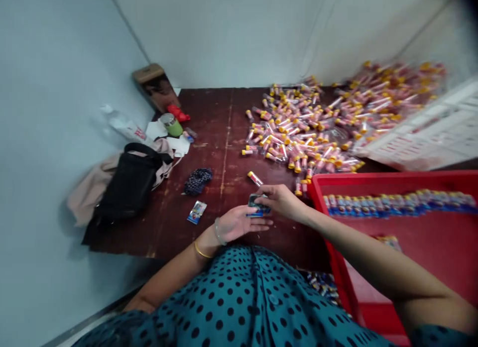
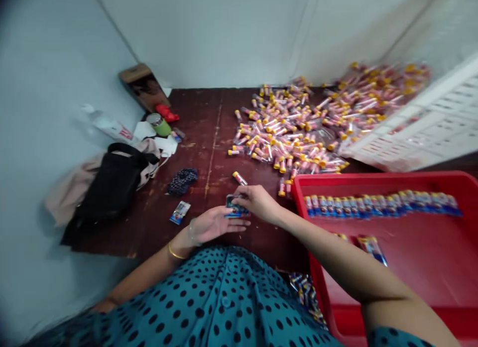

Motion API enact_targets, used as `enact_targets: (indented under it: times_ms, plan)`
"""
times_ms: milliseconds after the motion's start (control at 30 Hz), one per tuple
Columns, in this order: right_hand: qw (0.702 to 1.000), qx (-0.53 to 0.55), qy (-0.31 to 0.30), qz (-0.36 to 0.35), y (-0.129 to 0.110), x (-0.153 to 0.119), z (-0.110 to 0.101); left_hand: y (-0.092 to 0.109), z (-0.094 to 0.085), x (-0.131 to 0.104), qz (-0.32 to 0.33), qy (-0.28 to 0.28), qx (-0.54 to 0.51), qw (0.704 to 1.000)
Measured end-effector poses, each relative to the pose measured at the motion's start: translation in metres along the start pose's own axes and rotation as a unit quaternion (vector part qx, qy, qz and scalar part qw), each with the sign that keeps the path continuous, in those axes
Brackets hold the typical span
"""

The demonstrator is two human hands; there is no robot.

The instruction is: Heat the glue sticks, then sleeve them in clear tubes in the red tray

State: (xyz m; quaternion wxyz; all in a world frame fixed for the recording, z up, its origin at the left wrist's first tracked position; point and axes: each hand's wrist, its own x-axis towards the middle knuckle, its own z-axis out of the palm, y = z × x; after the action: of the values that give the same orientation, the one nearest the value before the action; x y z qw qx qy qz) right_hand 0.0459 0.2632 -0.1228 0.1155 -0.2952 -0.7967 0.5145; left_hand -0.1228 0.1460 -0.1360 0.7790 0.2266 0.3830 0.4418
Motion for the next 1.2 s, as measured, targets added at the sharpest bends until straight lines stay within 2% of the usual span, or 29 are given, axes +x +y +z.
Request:
enact_targets:
  times_ms: [33,67,100,133,167,200,267,300,367,467,533,567,600,633,667,700,733,767,800,867,933,1000,1100,1200]
  plan:
    - [1.0,0.024,0.009,0.016,0.004,0.009,0.002,0.008,-0.017,-0.009,0.058,0.066,0.06,0.994]
    - [0.999,0.034,0.017,0.024,0.009,0.017,0.002,0.017,-0.037,-0.017,0.124,0.155,0.149,0.969]
    - [0.999,0.031,0.026,0.027,0.014,0.024,0.002,0.026,-0.058,-0.024,0.194,0.263,0.261,0.908]
    - [0.999,0.02,0.033,0.026,0.018,0.03,0.002,0.036,-0.079,-0.029,0.224,0.349,0.386,0.824]
    - [0.999,0.008,0.039,0.022,0.021,0.035,0.003,0.046,-0.1,-0.032,0.212,0.394,0.5,0.741]
    - [0.999,0.001,0.04,0.019,0.023,0.039,0.004,0.054,-0.118,-0.031,0.183,0.406,0.589,0.675]
    - [0.999,0.009,0.027,0.022,0.025,0.045,0.009,0.068,-0.147,-0.021,0.118,0.385,0.695,0.596]
    - [0.999,0.022,0.018,0.028,0.025,0.047,0.013,0.073,-0.156,-0.014,0.089,0.373,0.723,0.575]
    - [0.998,0.048,0.012,0.036,0.022,0.05,0.022,0.083,-0.164,0.002,0.053,0.364,0.741,0.562]
    - [0.995,0.092,0.025,0.036,0.012,0.051,0.03,0.092,-0.152,0.016,0.063,0.366,0.725,0.58]
    - [0.99,0.129,0.034,0.035,0.002,0.048,0.03,0.087,-0.132,0.017,0.136,0.346,0.688,0.623]
    - [0.989,0.141,0.04,0.03,-0.004,0.045,0.03,0.081,-0.119,0.016,0.193,0.321,0.642,0.669]
    - [0.989,0.14,0.049,0.015,-0.01,0.041,0.03,0.071,-0.105,0.015,0.25,0.268,0.56,0.743]
    - [0.991,0.12,0.058,-0.009,-0.016,0.038,0.029,0.059,-0.092,0.014,0.28,0.196,0.449,0.825]
    - [0.994,0.078,0.068,-0.04,-0.021,0.035,0.029,0.046,-0.08,0.013,0.269,0.116,0.327,0.899]
    - [0.994,0.02,0.073,-0.072,-0.025,0.034,0.028,0.032,-0.068,0.012,0.215,0.035,0.225,0.95]
    - [0.992,-0.041,0.072,-0.098,-0.027,0.035,0.026,0.02,-0.058,0.012,0.154,-0.03,0.148,0.976]
    - [0.987,-0.093,0.068,-0.111,-0.027,0.037,0.024,0.01,-0.049,0.013,0.095,-0.07,0.087,0.989]
    - [0.983,-0.135,0.067,-0.108,-0.024,0.042,0.022,0.001,-0.042,0.015,0.05,-0.086,0.049,0.994]
    - [0.973,-0.206,0.083,-0.055,-0.011,0.058,0.016,-0.008,-0.033,0.019,0.009,-0.063,0.015,0.998]
    - [0.954,-0.282,0.094,0.021,0.006,0.076,0.01,-0.009,-0.029,0.023,0.004,-0.022,0.02,1.0]
    - [0.937,-0.334,0.078,0.067,0.02,0.088,0.006,-0.007,-0.029,0.026,0.014,0.011,0.039,0.999]
    - [0.943,-0.325,0.045,0.06,0.028,0.086,-0.003,-0.004,-0.034,0.028,0.034,0.065,0.062,0.995]
    - [0.975,-0.223,0.007,-0.001,0.024,0.064,-0.014,-0.005,-0.039,0.03,0.056,0.143,0.094,0.984]
